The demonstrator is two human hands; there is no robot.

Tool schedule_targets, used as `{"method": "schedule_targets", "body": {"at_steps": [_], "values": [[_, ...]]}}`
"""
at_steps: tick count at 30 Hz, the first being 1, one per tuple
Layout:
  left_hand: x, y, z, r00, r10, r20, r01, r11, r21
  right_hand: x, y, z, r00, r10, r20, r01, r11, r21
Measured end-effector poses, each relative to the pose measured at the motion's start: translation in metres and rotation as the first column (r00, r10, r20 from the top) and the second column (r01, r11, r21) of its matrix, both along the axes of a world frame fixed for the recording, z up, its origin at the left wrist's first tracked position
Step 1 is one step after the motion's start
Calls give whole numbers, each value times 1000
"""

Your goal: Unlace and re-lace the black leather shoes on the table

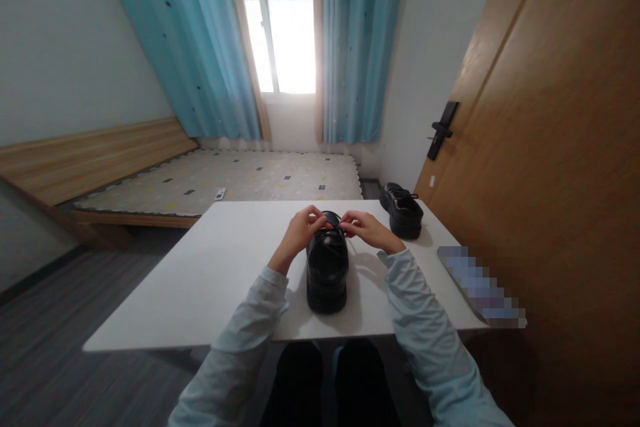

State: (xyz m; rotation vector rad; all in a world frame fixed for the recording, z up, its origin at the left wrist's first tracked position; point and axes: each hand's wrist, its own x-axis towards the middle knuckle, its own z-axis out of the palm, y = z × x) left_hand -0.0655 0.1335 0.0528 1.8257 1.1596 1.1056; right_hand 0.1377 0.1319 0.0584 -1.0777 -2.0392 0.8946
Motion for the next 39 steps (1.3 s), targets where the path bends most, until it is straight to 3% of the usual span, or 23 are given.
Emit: {"method": "schedule_targets", "body": {"at_steps": [8,18,23,27,34,39], "values": [[8,-11,12,980,135,-146,-125,989,73,-6,2,-2,998,-35,-54,36,999,14],[-14,-14,21,968,38,-249,8,983,181,-5,6,-6,875,-277,-397,257,961,-104],[-26,-6,19,994,22,-110,-4,987,161,7,7,-6,841,-361,-403,311,932,-184],[-33,-2,20,999,-45,14,42,986,158,21,8,-5,859,-332,-390,256,938,-235],[-32,-4,22,990,-75,123,46,974,220,29,14,-8,978,-147,-149,123,980,-158],[-31,-7,23,968,-82,239,26,974,227,17,16,-9,978,-124,-170,126,992,1]]}}
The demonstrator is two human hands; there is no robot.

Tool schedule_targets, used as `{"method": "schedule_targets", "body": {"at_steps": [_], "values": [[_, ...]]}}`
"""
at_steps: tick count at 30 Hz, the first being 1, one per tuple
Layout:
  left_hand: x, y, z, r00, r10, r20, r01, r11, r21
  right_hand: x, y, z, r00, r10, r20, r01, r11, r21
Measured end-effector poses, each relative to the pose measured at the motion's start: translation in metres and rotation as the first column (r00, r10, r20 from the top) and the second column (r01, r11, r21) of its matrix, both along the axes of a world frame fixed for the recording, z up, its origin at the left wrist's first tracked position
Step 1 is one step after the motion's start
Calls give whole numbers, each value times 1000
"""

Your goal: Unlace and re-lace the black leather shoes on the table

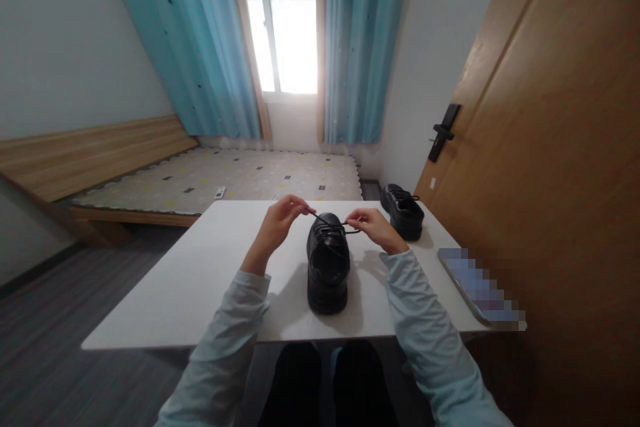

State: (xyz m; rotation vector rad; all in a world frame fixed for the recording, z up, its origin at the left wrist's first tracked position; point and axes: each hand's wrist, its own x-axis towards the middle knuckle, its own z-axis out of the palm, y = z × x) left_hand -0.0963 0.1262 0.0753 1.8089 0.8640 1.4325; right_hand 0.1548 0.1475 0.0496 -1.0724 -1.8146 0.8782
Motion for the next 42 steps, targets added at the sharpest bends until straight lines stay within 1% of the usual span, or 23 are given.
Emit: {"method": "schedule_targets", "body": {"at_steps": [1,3,6,9,13,16,18,21,23,26,29,31,34,37,39,42], "values": [[0,-1,1,1000,3,17,-3,1000,-2,-2,-1,1,1000,3,-30,-2,1000,8],[-1,-2,2,998,17,62,-16,1000,-11,-4,-4,3,994,15,-104,-17,1000,-20],[-5,-2,2,982,32,186,-27,999,-29,-1,-8,5,977,43,-210,-70,990,-124],[-11,1,0,957,22,290,-11,999,-42,4,-8,3,966,61,-252,-114,973,-202],[-16,4,-5,928,-14,371,44,996,-73,12,0,-4,981,54,-185,-101,961,-256],[-17,5,-8,877,-40,478,102,989,-104,16,7,-9,994,50,-99,-74,962,-263],[-18,6,-9,841,-47,539,131,984,-118,17,8,-11,995,82,-48,-92,963,-253],[-24,7,-9,801,-31,598,136,982,-131,18,7,-11,989,142,34,-131,963,-234],[-30,8,-9,778,-15,628,129,982,-136,16,5,-10,983,162,86,-140,967,-215],[-38,9,-9,761,12,648,99,986,-134,12,2,-7,982,161,95,-143,974,-176],[-40,11,-11,770,45,636,47,991,-126,5,-3,-3,993,103,50,-99,992,-80],[-39,12,-14,803,77,591,-4,992,-125,-1,-8,1,998,46,48,-47,999,23],[-37,13,-16,887,159,433,-113,985,-129,-12,-16,7,996,-1,88,-13,987,160],[-35,10,-16,945,227,234,-211,973,-88,-23,-22,8,990,5,138,-38,972,234],[-31,8,-15,962,238,137,-233,971,-45,-30,-24,7,983,-1,182,-49,963,266],[-23,8,-17,982,187,31,-186,982,-25,-39,-26,4,965,-28,260,-63,941,334]]}}
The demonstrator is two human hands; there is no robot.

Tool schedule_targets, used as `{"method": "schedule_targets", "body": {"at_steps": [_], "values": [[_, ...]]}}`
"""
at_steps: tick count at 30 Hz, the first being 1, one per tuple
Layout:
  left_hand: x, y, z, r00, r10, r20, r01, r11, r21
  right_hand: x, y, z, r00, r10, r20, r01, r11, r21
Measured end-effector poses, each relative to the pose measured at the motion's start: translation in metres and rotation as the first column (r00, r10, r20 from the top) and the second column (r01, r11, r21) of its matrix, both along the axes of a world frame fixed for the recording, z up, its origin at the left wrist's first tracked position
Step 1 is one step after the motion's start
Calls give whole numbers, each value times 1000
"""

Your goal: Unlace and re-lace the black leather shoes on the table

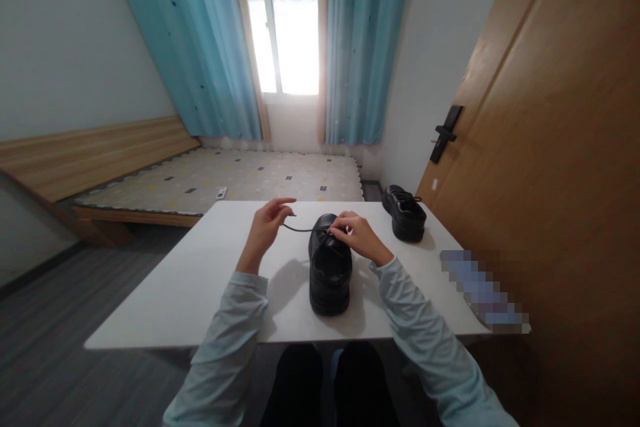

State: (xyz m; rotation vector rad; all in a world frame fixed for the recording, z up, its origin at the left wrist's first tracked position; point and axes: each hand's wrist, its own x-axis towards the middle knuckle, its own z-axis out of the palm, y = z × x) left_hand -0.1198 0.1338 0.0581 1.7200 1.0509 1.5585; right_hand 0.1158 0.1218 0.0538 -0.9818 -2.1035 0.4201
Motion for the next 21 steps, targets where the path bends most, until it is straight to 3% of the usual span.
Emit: {"method": "schedule_targets", "body": {"at_steps": [6,11,21], "values": [[17,3,-13,980,-104,-172,91,992,-84,-7,1,-1,993,-23,120,18,999,42],[19,1,-15,962,-196,-190,171,976,-138,-7,2,-1,981,-15,191,0,997,78],[9,3,-22,859,-174,-481,192,981,-12,-8,4,-5,980,-35,198,17,996,93]]}}
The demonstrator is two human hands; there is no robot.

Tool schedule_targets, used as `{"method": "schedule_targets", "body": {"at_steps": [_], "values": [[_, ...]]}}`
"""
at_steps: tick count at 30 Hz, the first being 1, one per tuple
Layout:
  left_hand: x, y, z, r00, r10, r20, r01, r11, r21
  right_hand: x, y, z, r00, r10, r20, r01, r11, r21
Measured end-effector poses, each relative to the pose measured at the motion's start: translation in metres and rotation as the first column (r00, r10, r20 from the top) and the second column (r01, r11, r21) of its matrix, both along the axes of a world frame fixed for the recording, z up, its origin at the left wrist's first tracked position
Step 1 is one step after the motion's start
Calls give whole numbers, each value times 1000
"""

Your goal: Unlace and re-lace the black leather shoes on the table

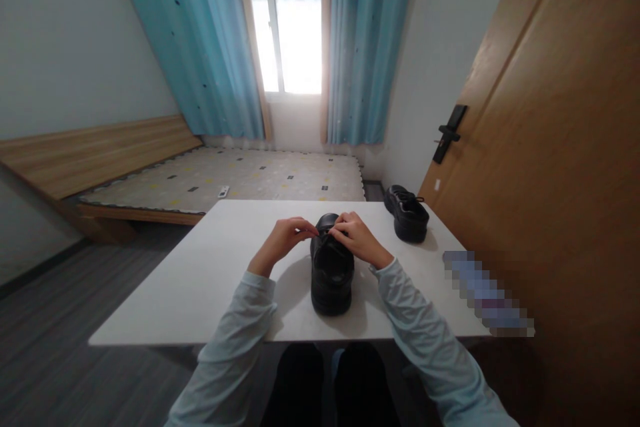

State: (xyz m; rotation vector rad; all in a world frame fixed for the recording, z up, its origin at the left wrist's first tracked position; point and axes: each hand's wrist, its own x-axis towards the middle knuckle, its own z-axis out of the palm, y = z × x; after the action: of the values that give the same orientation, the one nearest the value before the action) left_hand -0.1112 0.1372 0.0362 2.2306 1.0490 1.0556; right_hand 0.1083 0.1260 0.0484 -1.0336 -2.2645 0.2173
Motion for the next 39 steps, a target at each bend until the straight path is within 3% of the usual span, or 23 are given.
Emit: {"method": "schedule_targets", "body": {"at_steps": [13,29,39], "values": [[4,-4,3,1000,-16,-18,16,1000,-26,-2,-1,1,1000,-9,-11,9,1000,-20],[9,-6,2,993,96,-62,-98,995,-36,-8,1,-1,997,-74,-20,73,996,-44],[18,-10,2,976,214,29,-201,948,-246,-10,1,5,997,-80,9,81,992,-94]]}}
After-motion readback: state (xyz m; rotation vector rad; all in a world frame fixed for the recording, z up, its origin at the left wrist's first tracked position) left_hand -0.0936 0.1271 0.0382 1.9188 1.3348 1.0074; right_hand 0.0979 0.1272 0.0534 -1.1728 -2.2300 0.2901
